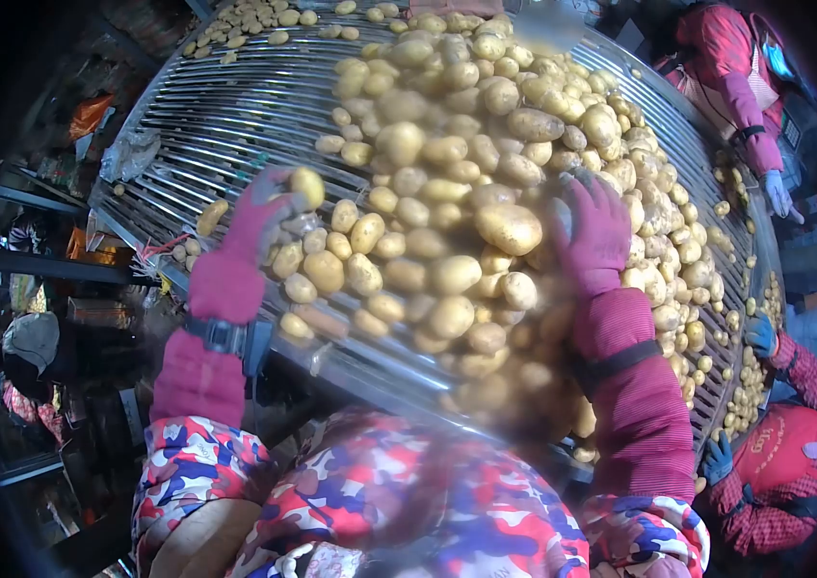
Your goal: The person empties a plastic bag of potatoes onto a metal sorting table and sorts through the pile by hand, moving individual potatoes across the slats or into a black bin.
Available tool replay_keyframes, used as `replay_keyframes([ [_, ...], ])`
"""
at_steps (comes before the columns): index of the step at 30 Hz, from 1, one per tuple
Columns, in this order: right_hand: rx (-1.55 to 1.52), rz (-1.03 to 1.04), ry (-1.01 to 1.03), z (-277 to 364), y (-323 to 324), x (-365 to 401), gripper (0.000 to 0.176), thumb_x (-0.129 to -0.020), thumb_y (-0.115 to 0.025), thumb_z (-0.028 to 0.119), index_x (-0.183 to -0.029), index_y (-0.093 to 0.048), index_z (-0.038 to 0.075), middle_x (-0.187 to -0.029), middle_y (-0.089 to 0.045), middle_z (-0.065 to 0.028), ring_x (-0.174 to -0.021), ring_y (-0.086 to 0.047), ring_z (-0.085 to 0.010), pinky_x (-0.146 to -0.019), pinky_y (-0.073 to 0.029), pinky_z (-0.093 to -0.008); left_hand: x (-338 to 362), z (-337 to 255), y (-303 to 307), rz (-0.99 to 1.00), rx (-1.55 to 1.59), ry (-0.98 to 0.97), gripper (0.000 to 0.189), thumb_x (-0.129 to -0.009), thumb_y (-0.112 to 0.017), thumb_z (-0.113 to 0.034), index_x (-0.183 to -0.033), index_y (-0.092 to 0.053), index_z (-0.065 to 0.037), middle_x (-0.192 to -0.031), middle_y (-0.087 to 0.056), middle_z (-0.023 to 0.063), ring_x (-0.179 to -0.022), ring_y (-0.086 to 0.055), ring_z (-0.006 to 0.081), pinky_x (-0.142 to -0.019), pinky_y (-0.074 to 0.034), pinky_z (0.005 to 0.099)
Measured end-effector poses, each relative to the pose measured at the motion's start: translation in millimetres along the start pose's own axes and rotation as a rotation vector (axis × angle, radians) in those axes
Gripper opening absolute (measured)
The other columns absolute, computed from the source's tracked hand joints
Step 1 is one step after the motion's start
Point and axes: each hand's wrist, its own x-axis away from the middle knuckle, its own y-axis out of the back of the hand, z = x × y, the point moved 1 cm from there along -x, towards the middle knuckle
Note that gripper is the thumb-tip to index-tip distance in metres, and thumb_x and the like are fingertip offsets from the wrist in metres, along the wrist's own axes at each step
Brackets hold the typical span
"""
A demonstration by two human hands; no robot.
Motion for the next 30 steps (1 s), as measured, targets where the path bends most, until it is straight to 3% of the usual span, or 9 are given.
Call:
replay_keyframes([
  [3, -0.043, 0.007, -0.028, 5, 4, 1, 0.047, -0.09, -0.067, 0.033, -0.133, -0.062, 0.015, -0.139, -0.059, -0.0116, -0.132, -0.051, -0.0349, -0.112, -0.037, -0.0487, 39, 26, -10, -0.019, 0.466, -0.193, 0.047, -0.091, -0.07, -0.025, -0.132, -0.055, -0.006, -0.111, -0.066, 0.0132, -0.091, -0.068, 0.0231, -0.068, -0.059, 0.0294],
  [5, -0.043, 0.044, -0.047, 7, 7, 1, 0.048, -0.092, -0.066, 0.03, -0.136, -0.061, 0.013, -0.142, -0.058, -0.0119, -0.135, -0.048, -0.0342, -0.115, -0.035, -0.0475, 61, 43, -13, -0.072, 0.69, -0.024, 0.049, -0.094, -0.067, -0.029, -0.134, -0.053, -0.006, -0.113, -0.066, 0.013, -0.091, -0.069, 0.0258, -0.07, -0.06, 0.0327],
  [9, -0.01, 0.023, -0.016, 6, 9, 1, 0.042, -0.091, -0.065, 0.038, -0.128, -0.061, 0.017, -0.137, -0.058, -0.011, -0.129, -0.051, -0.0347, -0.108, -0.039, -0.0479, 86, 78, -43, 0.241, 1.056, -0.006, 0.052, -0.1, -0.059, -0.041, -0.138, -0.051, -0.006, -0.116, -0.066, 0.0144, -0.095, -0.07, 0.031, -0.071, -0.062, 0.0408],
  [14, -0.215, 0.029, 0.126, -2, 7, 22, 0.043, -0.087, -0.07, 0.031, -0.125, -0.061, 0.014, -0.134, -0.059, -0.0129, -0.129, -0.051, -0.036, -0.107, -0.041, -0.0481, 88, 86, -114, 0.19, 0.969, 0.157, 0.07, -0.095, -0.061, -0.055, -0.142, -0.049, -0.004, -0.108, -0.069, 0.0212, -0.082, -0.07, 0.0309, -0.065, -0.062, 0.0378],
  [18, -0.439, 0.044, 0.183, 4, 47, 57, 0.045, -0.083, -0.078, 0.016, -0.124, -0.062, 0.008, -0.129, -0.062, -0.0134, -0.126, -0.056, -0.0355, -0.107, -0.045, -0.0452, 97, 69, -166, 0.347, 1.053, 0.263, 0.045, -0.1, -0.058, -0.034, -0.127, -0.054, 0.002, -0.104, -0.067, 0.0234, -0.084, -0.068, 0.0318, -0.069, -0.059, 0.0394],
  [22, -0.95, 0.266, -0.603, -7, 88, 101, 0.046, -0.091, -0.074, 0.021, -0.132, -0.061, 0.004, -0.124, -0.064, -0.0154, -0.116, -0.064, -0.0298, -0.101, -0.051, -0.0387, 108, 47, -203, 0.471, 0.961, 0.292, 0.051, -0.099, -0.056, -0.027, -0.146, -0.046, -0.009, -0.123, -0.064, 0.0239, -0.1, -0.07, 0.0356, -0.077, -0.062, 0.0432],
  [26, -0.665, 0.399, -0.417, -30, 104, 121, 0.039, -0.092, -0.073, 0.027, -0.124, -0.065, 0.006, -0.113, -0.068, -0.0164, -0.103, -0.068, -0.0315, -0.091, -0.054, -0.0412, 102, 36, -214, 0.542, 0.798, 0.284, 0.069, -0.099, -0.058, -0.027, -0.16, -0.028, -0.012, -0.13, -0.059, 0.0163, -0.096, -0.07, 0.0281, -0.074, -0.062, 0.0401],
  [29, -0.233, 0.914, -0.372, -42, 124, 89, 0.035, -0.092, -0.072, 0.032, -0.117, -0.067, 0.009, -0.102, -0.069, -0.0153, -0.093, -0.069, -0.0344, -0.083, -0.054, -0.0443, 96, 43, -214, 0.563, 0.855, 0.324, 0.073, -0.098, -0.059, -0.027, -0.161, -0.025, -0.011, -0.128, -0.06, 0.0151, -0.09, -0.068, 0.0246, -0.07, -0.06, 0.0363],
  [30, -0.154, 0.868, -0.278, -41, 126, 78, 0.03, -0.092, -0.07, 0.035, -0.109, -0.068, 0.011, -0.094, -0.07, -0.0142, -0.089, -0.068, -0.0359, -0.078, -0.054, -0.0463, 98, 41, -219, 0.515, 0.859, 0.345, 0.074, -0.097, -0.059, -0.024, -0.161, -0.025, -0.01, -0.128, -0.06, 0.0152, -0.087, -0.068, 0.0235, -0.068, -0.06, 0.0349],
])
